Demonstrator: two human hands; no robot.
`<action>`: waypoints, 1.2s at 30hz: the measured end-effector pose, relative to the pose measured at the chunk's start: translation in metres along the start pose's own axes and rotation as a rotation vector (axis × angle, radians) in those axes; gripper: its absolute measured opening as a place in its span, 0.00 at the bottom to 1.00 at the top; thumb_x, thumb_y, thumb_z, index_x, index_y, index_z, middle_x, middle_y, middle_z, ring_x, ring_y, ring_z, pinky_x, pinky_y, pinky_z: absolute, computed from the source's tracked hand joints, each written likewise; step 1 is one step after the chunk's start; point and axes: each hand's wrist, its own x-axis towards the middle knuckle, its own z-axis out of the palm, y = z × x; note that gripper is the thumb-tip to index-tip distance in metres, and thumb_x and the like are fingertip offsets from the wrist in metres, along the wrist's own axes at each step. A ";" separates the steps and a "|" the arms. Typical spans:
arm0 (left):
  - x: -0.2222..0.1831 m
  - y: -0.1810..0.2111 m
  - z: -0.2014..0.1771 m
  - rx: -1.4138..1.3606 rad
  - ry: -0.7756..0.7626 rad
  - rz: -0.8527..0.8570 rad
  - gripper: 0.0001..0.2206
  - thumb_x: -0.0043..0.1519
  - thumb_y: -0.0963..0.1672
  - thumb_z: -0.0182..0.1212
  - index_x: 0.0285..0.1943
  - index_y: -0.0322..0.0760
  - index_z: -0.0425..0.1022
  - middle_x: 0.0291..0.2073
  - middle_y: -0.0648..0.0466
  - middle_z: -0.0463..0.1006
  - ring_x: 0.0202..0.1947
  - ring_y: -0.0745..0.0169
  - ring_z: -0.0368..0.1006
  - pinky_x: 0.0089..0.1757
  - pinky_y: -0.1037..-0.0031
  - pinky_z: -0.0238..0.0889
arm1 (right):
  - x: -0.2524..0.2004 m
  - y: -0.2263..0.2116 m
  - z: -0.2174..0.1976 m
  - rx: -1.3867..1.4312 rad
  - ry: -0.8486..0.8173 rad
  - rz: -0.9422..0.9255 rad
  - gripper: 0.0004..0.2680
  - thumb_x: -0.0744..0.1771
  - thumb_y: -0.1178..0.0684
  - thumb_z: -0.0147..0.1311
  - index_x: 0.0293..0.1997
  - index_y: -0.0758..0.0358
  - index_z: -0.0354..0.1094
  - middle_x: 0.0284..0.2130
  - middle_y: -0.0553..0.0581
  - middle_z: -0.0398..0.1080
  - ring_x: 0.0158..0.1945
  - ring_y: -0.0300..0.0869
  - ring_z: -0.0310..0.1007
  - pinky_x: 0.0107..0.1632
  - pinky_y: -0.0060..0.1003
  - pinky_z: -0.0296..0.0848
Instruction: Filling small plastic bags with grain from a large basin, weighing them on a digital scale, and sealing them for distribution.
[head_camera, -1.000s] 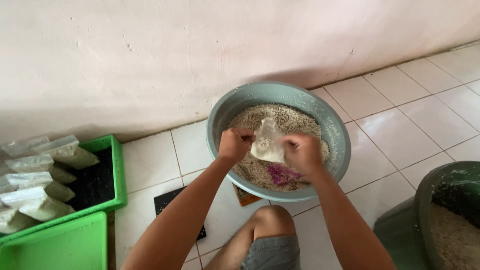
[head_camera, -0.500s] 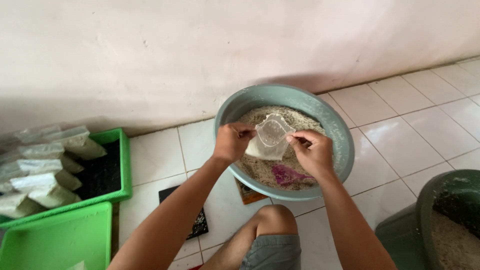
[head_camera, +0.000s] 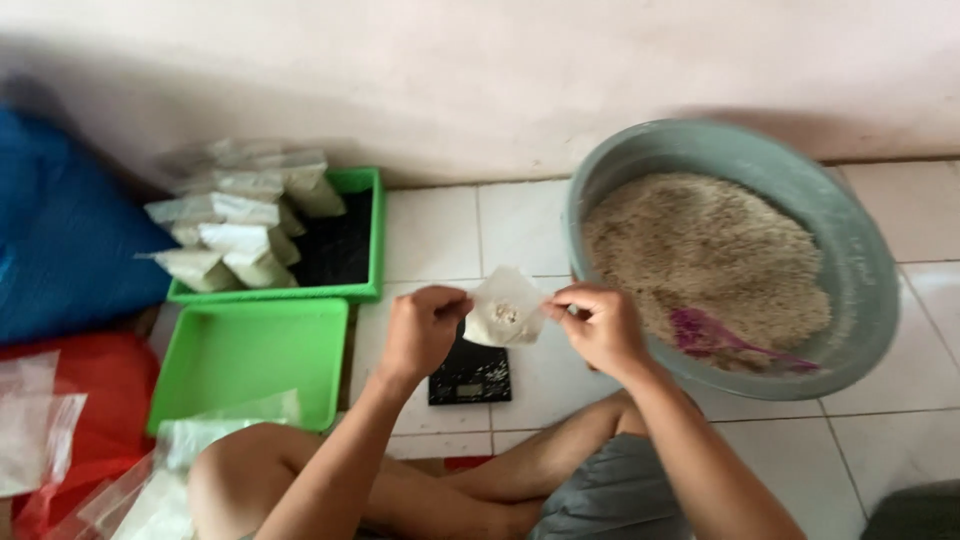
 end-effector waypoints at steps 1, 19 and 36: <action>-0.008 -0.014 0.000 0.003 0.005 -0.013 0.03 0.55 0.39 0.68 0.37 0.35 0.83 0.28 0.46 0.83 0.30 0.45 0.80 0.28 0.65 0.75 | -0.004 0.002 0.015 0.006 -0.013 0.003 0.03 0.59 0.60 0.67 0.27 0.60 0.76 0.23 0.58 0.76 0.20 0.43 0.73 0.19 0.32 0.65; -0.052 -0.130 0.022 -0.091 -0.122 -0.204 0.11 0.56 0.36 0.66 0.47 0.30 0.79 0.37 0.41 0.81 0.43 0.41 0.78 0.41 0.61 0.76 | -0.058 0.069 0.080 -0.091 -0.268 0.198 0.12 0.58 0.63 0.66 0.43 0.60 0.76 0.33 0.58 0.78 0.32 0.44 0.80 0.26 0.31 0.75; -0.084 -0.192 0.052 -0.037 -0.001 -0.537 0.14 0.55 0.37 0.67 0.51 0.35 0.78 0.39 0.45 0.82 0.39 0.53 0.80 0.37 0.69 0.76 | -0.079 0.063 0.037 -0.116 -0.108 0.267 0.08 0.60 0.58 0.65 0.40 0.53 0.79 0.27 0.53 0.78 0.28 0.40 0.78 0.27 0.30 0.71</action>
